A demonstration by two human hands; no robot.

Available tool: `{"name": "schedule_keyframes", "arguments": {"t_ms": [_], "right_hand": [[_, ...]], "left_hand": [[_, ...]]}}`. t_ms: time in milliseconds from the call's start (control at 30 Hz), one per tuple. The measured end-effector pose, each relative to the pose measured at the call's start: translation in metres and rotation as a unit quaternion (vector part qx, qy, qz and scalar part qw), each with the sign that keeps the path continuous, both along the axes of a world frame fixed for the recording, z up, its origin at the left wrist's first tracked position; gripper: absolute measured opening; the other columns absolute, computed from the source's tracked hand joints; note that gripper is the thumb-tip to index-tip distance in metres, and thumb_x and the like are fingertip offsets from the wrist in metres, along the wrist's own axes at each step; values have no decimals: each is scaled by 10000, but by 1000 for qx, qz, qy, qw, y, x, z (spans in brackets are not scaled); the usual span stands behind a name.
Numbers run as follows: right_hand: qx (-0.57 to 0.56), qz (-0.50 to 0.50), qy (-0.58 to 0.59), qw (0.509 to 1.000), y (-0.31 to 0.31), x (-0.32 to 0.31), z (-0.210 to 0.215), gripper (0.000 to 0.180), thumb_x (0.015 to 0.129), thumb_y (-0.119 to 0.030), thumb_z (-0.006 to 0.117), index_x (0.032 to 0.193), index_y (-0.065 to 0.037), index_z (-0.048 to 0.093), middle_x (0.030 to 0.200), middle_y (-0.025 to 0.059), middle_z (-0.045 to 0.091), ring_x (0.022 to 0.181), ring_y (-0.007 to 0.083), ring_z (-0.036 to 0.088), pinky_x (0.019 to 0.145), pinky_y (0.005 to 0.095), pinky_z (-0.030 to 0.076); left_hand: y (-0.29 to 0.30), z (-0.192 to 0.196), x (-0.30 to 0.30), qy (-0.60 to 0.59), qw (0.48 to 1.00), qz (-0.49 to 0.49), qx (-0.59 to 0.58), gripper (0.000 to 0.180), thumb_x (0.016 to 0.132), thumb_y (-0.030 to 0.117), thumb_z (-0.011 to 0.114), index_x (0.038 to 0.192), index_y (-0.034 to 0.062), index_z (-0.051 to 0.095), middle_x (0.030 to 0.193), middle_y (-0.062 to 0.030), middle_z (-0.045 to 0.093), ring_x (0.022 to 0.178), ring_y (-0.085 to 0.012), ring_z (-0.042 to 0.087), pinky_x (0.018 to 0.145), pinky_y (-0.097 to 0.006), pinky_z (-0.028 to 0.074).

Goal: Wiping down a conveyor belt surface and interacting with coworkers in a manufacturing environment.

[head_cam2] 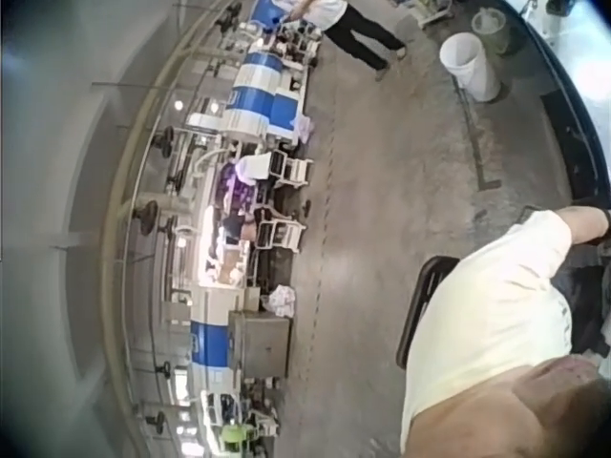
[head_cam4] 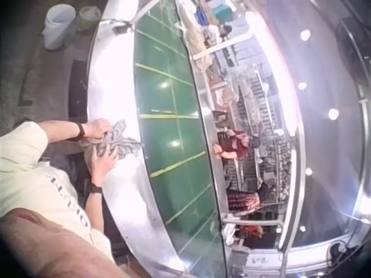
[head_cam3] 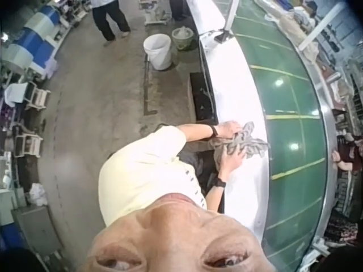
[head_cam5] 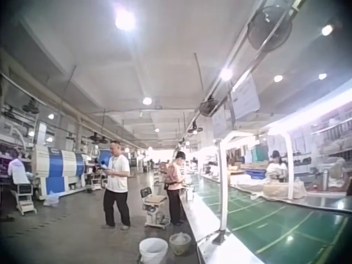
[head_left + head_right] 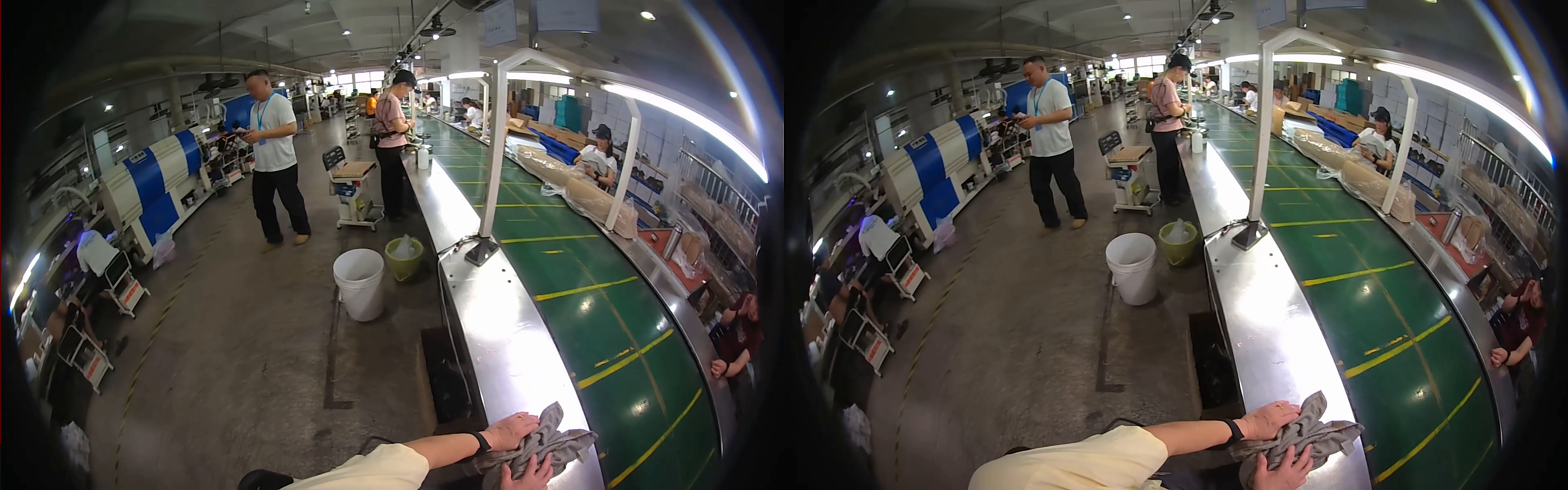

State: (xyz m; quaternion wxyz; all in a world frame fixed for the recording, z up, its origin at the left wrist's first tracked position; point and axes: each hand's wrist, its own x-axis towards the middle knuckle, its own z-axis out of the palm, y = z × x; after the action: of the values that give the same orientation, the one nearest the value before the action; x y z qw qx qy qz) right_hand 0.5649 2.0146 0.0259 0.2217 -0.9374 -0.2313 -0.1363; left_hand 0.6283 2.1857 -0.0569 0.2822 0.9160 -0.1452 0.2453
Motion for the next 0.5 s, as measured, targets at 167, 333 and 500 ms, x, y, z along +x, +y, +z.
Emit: {"name": "schedule_keyframes", "arguments": {"t_ms": [167,333,500], "right_hand": [[12,13,-20,1000,3,1,5,574,703,-417,743,1116,-36,627,1294,244,475,1110,445,468,944,497,411],[34,-18,-3,999,-1,11,-38,681,592,-413,768,1148,-84,552,1394,192,387,1228,450,361,853,563,378],[28,-29,13,999,-4,5,-34,663,610,-390,768,1158,-84,554,1400,188,385,1231,447,360,877,553,371]], "left_hand": [[2,-2,2,-17,1000,2,5,378,725,40,525,1094,-37,558,1202,-175,549,1171,-281,496,1046,-374,342],[5,16,0,5,1000,-6,1,367,744,34,524,1105,-22,547,1180,-173,563,1155,-292,514,1036,-389,358],[1,12,-3,8,1000,-12,-5,365,747,50,534,1104,-22,546,1173,-181,563,1156,-295,514,1035,-391,358]]}}
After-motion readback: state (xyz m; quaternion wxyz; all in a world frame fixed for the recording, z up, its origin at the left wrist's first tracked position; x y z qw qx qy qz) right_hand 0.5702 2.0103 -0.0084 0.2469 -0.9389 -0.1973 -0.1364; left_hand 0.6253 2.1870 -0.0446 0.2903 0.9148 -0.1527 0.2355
